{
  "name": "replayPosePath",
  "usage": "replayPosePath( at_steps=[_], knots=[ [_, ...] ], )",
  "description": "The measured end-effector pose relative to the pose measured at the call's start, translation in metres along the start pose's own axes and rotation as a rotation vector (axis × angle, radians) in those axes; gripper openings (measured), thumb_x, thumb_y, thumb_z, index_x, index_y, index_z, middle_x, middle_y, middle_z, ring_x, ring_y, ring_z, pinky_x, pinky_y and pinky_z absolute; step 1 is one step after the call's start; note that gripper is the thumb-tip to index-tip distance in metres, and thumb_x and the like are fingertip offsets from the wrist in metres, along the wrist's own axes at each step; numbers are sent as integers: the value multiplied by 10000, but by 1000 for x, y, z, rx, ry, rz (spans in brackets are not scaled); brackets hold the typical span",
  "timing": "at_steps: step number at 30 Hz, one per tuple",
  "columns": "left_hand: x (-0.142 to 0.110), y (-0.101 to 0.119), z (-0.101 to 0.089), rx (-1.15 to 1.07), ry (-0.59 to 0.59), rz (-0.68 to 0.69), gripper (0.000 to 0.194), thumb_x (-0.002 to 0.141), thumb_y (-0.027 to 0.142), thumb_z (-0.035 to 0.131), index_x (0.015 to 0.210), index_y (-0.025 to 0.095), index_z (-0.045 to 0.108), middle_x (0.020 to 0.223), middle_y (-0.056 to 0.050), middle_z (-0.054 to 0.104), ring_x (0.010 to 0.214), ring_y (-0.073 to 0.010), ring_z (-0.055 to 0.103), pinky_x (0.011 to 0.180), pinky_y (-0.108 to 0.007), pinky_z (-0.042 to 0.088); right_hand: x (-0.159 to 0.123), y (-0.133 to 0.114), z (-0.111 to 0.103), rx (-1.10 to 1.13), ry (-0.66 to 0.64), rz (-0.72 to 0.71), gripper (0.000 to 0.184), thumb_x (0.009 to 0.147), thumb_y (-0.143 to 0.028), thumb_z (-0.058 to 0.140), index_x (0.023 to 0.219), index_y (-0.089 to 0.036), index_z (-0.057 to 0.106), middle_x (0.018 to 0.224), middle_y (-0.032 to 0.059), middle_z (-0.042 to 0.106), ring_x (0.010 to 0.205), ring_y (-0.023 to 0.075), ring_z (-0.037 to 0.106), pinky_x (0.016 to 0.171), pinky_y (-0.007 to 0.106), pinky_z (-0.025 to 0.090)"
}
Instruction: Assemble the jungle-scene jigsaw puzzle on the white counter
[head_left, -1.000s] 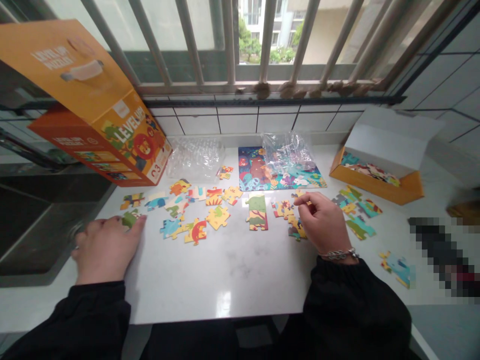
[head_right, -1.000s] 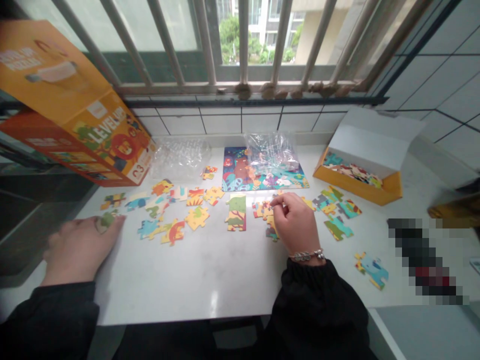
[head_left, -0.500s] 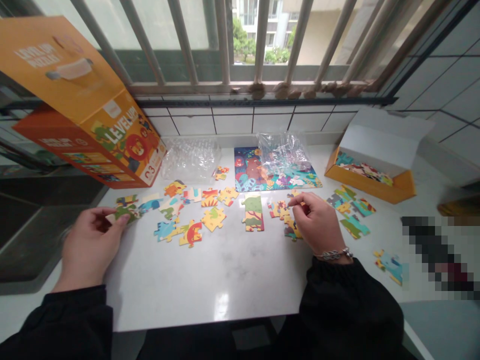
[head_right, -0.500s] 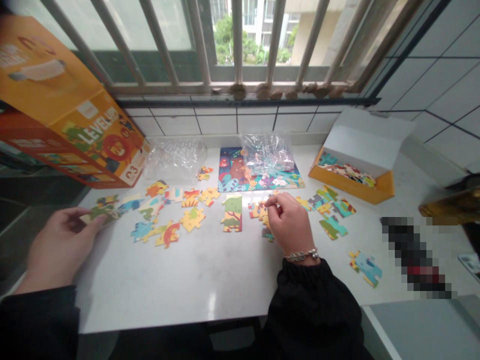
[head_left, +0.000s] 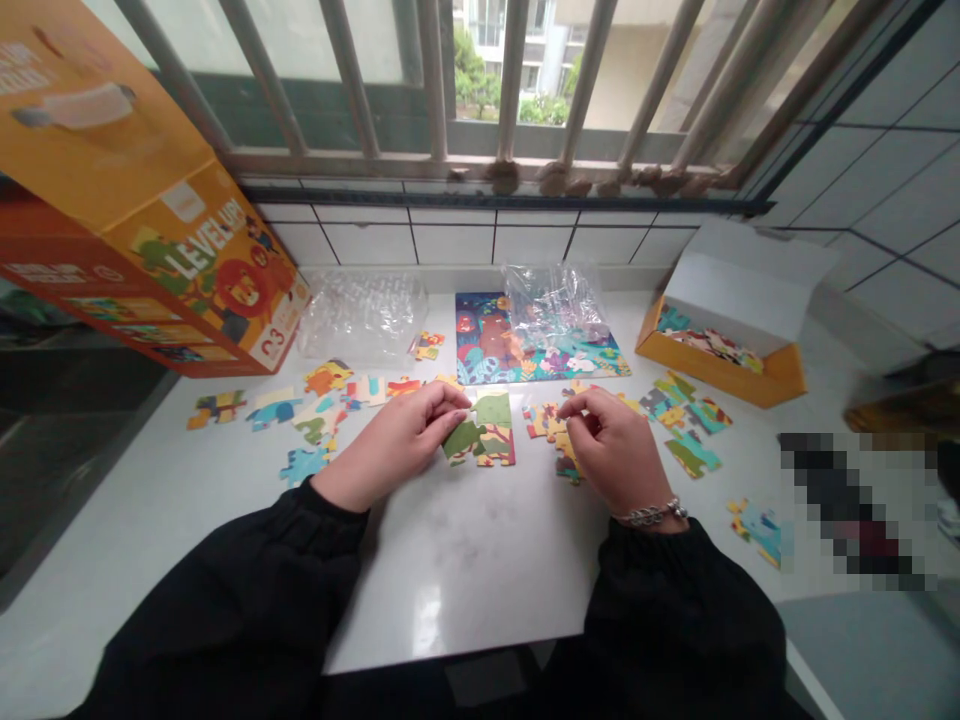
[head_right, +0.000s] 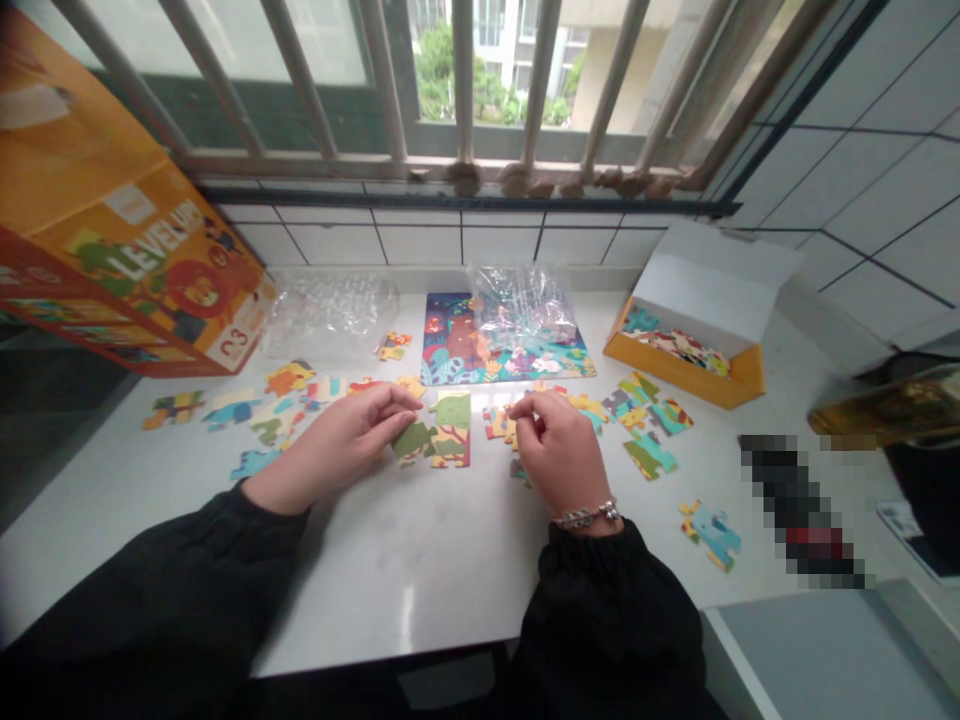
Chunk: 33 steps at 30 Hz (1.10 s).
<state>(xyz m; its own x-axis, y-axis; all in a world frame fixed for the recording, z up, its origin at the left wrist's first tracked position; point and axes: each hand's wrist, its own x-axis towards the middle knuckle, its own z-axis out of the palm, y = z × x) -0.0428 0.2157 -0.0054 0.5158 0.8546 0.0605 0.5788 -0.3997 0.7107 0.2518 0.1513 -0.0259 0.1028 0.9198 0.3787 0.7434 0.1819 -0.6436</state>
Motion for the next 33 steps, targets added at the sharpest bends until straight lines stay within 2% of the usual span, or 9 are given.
replayPosePath(
  at_steps=[3,9,13,18,25,29,33],
  knots=[
    [3,-6,9,19,-9,49,251,1109,371,550,1099,200,734,946,-25,760,817,-167,685,767,-289,489,-1,1,1,5,-19,0,200,919,-147,562,896,-240,737,942,38,781,744,193,645,742,346,481],
    [-4,-12,11,18,-19,117,251,1122,327,546,1082,210,765,1048,-35,803,932,-180,734,878,-307,545,-2,1,2,-12,-50,-8,197,905,-137,575,910,-236,745,894,33,759,741,190,649,736,342,471],
    [-2,-15,14,61,25,114,250,1119,335,564,1128,216,783,1145,-49,813,1022,-206,746,975,-353,564,-3,1,3,-16,-58,-18,199,907,-131,573,909,-235,742,914,38,769,755,192,654,736,339,472],
    [0,-16,14,78,143,52,217,1108,306,587,1116,201,777,1090,-44,807,986,-204,731,928,-339,542,-4,3,5,-15,-73,-16,205,905,-124,580,928,-232,753,918,41,774,765,195,658,742,336,476],
    [4,-22,16,18,218,41,145,1070,285,631,1057,209,754,976,-17,774,856,-185,691,806,-325,489,-4,2,6,-3,-98,-20,211,911,-120,579,941,-229,758,950,43,793,781,196,667,765,335,488],
    [2,-24,17,-26,202,43,147,1067,313,640,1052,225,756,984,-9,780,874,-190,701,832,-342,503,-4,0,6,-7,-108,-15,202,921,-126,579,938,-230,751,987,48,803,789,195,671,763,334,488],
    [0,-20,17,-92,168,-1,193,1067,392,656,1071,231,762,1008,-16,783,890,-198,706,810,-340,509,-3,-1,5,-16,-114,-9,193,923,-134,578,923,-231,745,932,45,784,781,199,666,761,335,485]
  ],
)
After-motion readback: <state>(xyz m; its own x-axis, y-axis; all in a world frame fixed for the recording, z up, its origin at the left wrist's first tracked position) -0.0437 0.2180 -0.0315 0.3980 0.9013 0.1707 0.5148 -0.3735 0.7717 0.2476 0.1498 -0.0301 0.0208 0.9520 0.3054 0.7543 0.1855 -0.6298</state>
